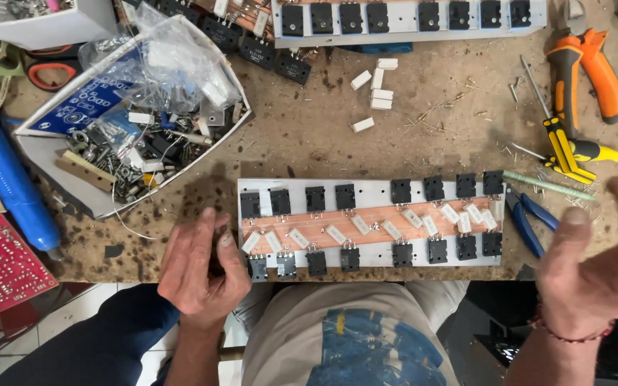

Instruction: Soldering ceramic resistors onto an electronic assembly mounted on a heatsink, including lead trimming.

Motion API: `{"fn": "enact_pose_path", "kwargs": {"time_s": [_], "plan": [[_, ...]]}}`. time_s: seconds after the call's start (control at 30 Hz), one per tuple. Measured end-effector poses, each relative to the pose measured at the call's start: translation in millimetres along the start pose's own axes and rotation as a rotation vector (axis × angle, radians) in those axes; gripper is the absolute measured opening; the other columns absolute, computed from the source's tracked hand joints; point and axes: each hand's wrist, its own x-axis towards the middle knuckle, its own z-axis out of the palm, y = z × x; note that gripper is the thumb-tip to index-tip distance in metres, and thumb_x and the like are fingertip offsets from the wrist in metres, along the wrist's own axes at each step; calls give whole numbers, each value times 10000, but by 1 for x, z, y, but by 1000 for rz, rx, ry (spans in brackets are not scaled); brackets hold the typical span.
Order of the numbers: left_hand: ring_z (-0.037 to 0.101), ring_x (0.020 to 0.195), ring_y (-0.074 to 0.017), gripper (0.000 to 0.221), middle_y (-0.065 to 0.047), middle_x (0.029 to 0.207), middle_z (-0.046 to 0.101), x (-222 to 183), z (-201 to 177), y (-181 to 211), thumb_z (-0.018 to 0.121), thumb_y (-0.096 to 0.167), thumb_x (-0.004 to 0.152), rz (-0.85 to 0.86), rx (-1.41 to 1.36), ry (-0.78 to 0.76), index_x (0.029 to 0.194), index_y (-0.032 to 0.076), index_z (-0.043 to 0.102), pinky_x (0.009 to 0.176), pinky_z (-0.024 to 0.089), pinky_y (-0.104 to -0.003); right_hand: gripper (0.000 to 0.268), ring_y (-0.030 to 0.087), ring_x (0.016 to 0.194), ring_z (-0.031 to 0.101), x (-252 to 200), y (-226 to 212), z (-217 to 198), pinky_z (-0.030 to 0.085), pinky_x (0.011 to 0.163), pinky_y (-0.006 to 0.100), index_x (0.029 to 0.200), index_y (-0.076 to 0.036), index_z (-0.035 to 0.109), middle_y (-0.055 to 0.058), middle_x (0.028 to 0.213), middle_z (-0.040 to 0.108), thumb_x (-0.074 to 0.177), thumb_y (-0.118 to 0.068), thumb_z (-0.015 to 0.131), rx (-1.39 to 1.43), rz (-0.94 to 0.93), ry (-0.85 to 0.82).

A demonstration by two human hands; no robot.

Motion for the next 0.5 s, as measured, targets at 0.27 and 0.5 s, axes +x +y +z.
{"fn": "enact_pose_path", "kwargs": {"time_s": [0.27, 0.5], "plan": [[702, 718, -310, 218, -237, 913, 730, -2, 2, -2, 565, -31, 1015, 18, -14, -24, 1163, -175, 638, 652, 587, -420, 257, 552, 1032, 652, 35, -42, 14, 558, 919, 600, 1218, 297, 656, 429, 1154, 624, 1111, 63, 659, 67, -19, -111], [710, 704, -299, 193, -232, 888, 719, 0, 1, -3, 561, -42, 1005, 18, -38, -29, 1128, -165, 646, 638, 603, -411, 214, 525, 1027, 679, 54, -43, 27, 570, 915, 570, 1103, 265, 671, 399, 1116, 664, 1046, 61, 639, 152, -104, -254]]}}
